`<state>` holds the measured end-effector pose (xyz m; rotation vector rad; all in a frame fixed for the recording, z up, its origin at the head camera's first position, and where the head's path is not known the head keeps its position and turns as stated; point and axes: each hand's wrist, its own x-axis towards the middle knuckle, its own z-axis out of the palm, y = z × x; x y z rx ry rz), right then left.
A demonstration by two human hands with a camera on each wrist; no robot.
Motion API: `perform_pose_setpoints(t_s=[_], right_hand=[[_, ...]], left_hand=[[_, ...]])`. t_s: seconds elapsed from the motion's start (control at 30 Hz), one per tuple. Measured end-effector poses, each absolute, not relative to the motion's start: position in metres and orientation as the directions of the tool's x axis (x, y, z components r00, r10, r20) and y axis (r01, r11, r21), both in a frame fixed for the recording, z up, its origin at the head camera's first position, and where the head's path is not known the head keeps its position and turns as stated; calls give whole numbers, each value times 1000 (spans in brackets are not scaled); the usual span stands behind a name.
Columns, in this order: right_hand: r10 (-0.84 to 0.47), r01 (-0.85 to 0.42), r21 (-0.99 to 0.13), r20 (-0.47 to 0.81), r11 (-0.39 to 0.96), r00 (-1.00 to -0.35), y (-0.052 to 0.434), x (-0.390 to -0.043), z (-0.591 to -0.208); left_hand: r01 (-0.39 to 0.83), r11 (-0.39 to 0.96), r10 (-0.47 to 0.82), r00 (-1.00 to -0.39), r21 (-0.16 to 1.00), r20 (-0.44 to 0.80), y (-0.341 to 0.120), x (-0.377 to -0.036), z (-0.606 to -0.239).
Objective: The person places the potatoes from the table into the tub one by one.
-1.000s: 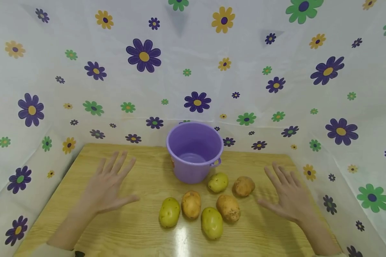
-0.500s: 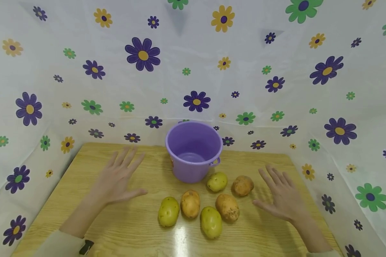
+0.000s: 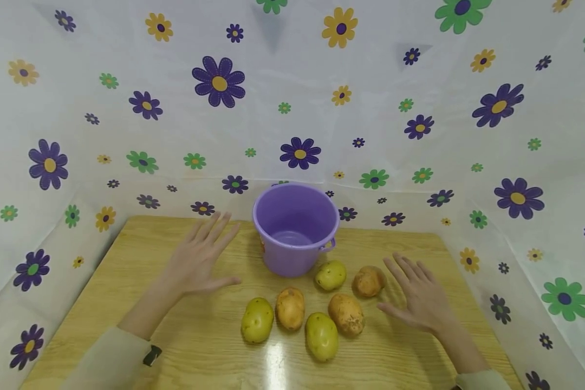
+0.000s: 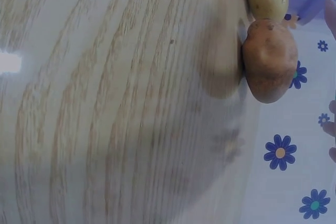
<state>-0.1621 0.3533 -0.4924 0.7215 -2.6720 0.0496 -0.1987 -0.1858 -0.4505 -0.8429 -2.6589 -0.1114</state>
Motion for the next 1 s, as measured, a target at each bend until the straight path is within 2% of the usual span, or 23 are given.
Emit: perform_pose_setpoints(t_s=[0.8,1.0], right_hand=[[-496,-502,79,351,861,-795,350,-183,-520],[-480,-487,61,311,871,-821,347,-185,-525]], left_hand=[[630,776,607,-727,-41,322,-145,-231,-442],[624,781,599,-732,-33,324,-140,-238,-443]])
